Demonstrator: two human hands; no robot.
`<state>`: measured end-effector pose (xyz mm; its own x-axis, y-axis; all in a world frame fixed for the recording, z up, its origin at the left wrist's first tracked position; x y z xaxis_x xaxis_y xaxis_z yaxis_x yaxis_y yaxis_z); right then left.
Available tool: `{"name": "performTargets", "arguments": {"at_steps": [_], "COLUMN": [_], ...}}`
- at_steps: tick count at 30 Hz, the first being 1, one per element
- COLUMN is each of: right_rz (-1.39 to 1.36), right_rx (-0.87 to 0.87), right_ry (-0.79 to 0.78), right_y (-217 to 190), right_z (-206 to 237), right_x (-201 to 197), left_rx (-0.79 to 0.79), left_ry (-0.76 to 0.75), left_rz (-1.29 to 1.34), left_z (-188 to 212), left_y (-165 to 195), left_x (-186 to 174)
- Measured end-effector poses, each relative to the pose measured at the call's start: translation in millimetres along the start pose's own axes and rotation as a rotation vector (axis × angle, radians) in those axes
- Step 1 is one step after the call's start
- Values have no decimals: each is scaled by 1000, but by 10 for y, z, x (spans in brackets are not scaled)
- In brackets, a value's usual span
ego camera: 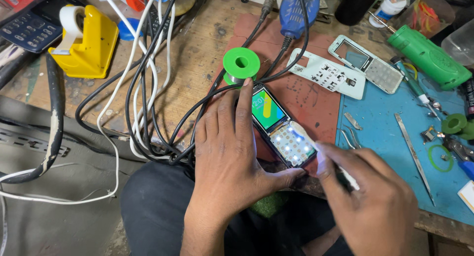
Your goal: The person uses tweezers to adjust a ribbon cable on the motherboard of a disassembled flip phone. They repeatedly test the connection by pressing the keypad, causing the screen to light up and display various menus.
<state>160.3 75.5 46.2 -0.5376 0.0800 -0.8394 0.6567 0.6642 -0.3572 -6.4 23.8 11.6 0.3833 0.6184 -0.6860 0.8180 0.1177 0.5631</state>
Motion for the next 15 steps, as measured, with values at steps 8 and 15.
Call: {"name": "performTargets", "arguments": {"at_steps": [8,15], "right_rz": [84,33], "right_rx": [41,-8], "right_ry": [-4,-46], "right_y": [264,193], "right_z": [123,80], "right_x": [71,14], "left_rx": [-12,-2], "left_ry": [-22,8], "left_rz": [19,10], "left_z": [-13,0], "left_y": [-6,9], "left_x": [1,2]}}
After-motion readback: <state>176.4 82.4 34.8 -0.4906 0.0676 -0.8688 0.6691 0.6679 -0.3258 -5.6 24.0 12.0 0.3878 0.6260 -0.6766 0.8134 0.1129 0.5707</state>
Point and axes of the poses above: each hand's wrist, its own z-axis away from the middle knuckle, its own x-axis out of the palm, y = z × x, the point moved 4 cm from there along -z, towards the middle knuckle, and after that the axes turned 3 degrees about -x, right-handed, at the moved point
